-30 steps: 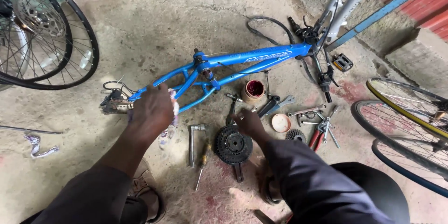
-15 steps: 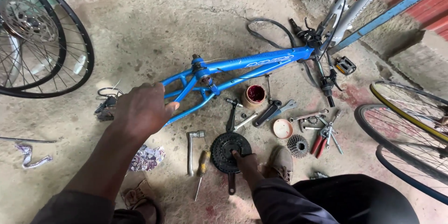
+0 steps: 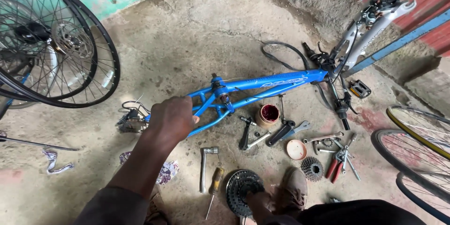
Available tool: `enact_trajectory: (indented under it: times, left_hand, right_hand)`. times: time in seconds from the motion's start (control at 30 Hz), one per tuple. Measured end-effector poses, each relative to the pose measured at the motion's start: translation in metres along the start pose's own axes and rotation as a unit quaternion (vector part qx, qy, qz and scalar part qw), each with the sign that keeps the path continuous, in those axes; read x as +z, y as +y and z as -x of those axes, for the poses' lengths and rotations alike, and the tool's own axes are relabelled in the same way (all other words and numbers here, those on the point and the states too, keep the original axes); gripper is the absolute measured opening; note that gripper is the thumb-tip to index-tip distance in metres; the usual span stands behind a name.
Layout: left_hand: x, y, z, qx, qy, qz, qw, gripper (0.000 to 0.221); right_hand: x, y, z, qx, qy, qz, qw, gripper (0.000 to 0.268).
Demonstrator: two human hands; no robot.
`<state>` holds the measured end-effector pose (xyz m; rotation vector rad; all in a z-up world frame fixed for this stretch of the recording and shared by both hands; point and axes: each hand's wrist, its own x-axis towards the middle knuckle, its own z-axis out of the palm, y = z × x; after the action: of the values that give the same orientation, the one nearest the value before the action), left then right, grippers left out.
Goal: Cleaning and reassembling the bottom bracket and crankset of a bicycle frame on the floor.
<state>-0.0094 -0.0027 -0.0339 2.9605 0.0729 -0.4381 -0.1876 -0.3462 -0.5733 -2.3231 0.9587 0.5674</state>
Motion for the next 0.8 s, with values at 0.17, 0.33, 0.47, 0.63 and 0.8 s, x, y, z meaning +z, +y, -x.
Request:
enact_trajectory:
  times: [0.17,0.33,0.47,0.63,0.8]
  left_hand:
    - [-0.007,0.004,0.003,0.017,0.027,0.000,0.999,0.038]
    - [-0.032,0.015,0.011,0.035,-0.016,0.033,0.999,0.050]
    - [-0.035,0.019,0.014,0.039,-0.017,0.023,0.999,0.047]
    - [-0.033,0.018,0.012,0.043,-0.018,0.026,0.999,0.046]
    - [-0.034,0.019,0.011,0.050,-0.025,0.032,0.998,0.045]
  right_hand:
    - [-0.141,-0.209,0.127,-0.133,-0.027,-0.020,0.991,0.054]
    - [-0.175,-0.322,0.132,-0.282,-0.022,-0.172,0.944,0.042]
    - [-0.213,-0.378,0.147,-0.394,-0.028,-0.220,0.892,0.056]
    - [-0.209,-0.395,0.139,-0.374,-0.047,-0.195,0.905,0.051]
    - [-0.200,-0.404,0.140,-0.331,-0.048,-0.199,0.921,0.045]
